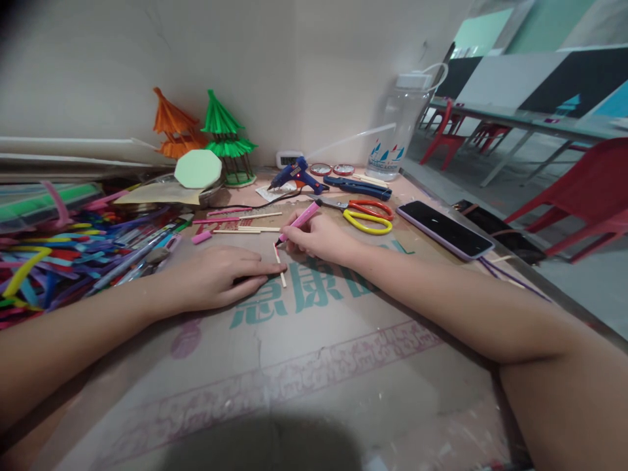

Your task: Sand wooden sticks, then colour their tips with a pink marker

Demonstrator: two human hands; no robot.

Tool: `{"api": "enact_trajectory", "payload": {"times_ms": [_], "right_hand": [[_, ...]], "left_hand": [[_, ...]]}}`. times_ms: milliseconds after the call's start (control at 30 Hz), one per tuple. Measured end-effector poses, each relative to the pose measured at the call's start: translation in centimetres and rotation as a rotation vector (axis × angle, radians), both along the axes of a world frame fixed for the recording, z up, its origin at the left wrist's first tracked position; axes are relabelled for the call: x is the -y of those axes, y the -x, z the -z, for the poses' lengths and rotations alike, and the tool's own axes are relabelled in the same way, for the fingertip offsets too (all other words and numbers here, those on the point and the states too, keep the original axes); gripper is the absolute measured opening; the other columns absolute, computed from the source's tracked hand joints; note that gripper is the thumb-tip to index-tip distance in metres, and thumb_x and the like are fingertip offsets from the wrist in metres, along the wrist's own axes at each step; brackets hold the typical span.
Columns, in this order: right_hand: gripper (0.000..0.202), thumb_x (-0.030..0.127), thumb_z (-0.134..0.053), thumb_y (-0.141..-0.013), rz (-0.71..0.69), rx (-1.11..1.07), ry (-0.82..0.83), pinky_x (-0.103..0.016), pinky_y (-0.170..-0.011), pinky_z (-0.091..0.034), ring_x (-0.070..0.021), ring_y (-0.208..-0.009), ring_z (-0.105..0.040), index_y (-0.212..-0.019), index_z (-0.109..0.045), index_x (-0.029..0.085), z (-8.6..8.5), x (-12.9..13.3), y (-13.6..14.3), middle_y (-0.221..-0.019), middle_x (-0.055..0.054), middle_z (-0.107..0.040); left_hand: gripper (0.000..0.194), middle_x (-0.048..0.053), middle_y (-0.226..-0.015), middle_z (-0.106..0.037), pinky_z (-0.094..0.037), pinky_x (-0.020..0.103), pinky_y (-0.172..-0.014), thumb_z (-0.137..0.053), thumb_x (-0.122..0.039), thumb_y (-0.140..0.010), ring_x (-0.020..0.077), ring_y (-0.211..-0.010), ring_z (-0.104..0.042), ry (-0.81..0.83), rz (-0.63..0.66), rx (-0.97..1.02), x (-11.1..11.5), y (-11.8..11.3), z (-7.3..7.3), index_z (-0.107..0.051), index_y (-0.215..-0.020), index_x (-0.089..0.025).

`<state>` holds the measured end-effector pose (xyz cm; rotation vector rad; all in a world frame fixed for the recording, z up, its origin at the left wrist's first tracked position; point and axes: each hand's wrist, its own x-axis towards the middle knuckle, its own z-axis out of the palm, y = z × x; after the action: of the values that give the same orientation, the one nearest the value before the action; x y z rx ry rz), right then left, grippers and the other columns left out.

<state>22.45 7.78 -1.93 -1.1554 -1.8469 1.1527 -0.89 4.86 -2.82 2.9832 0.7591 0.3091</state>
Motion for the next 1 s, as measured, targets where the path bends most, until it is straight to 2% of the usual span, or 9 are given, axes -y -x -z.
{"api": "enact_trajectory", "payload": {"times_ms": [433,733,1000], "right_hand": [[0.012,0.011,-0.061,-0.086,-0.048,-0.009,0.024,-0.016,-0.040,-0.036,-0.0062,-0.042,-0.050,-0.075,-0.059,0.016,-0.45,0.43,-0.02,-0.054,0.002,-0.063],[0.014,0.020,-0.059,-0.096,-0.012,0.032,-0.029,-0.016,-0.038,-0.035,-0.0053,-0.041,-0.046,-0.082,-0.059,0.017,0.06,0.12,0.03,-0.061,0.002,-0.065],[0.011,0.026,-0.059,-0.097,-0.003,0.039,-0.036,-0.018,-0.035,-0.034,-0.0060,-0.041,-0.047,-0.090,-0.060,0.018,0.53,-0.22,-0.23,-0.070,0.000,-0.068]], "left_hand": [[0.038,0.004,-0.105,-0.078,-0.050,0.028,-0.079,-0.043,-0.030,-0.106,0.0177,-0.090,-0.072,-0.014,0.004,0.005,0.04,-0.06,-0.13,-0.067,-0.135,-0.028],[0.039,0.004,-0.106,-0.078,-0.050,0.030,-0.078,-0.043,-0.031,-0.105,0.0188,-0.089,-0.072,-0.026,0.012,-0.004,-0.04,-0.03,-0.12,-0.067,-0.136,-0.028],[0.040,0.004,-0.105,-0.078,-0.051,0.030,-0.080,-0.042,-0.031,-0.106,0.0192,-0.090,-0.072,0.008,0.000,-0.026,0.03,-0.10,-0.23,-0.065,-0.138,-0.029]]}}
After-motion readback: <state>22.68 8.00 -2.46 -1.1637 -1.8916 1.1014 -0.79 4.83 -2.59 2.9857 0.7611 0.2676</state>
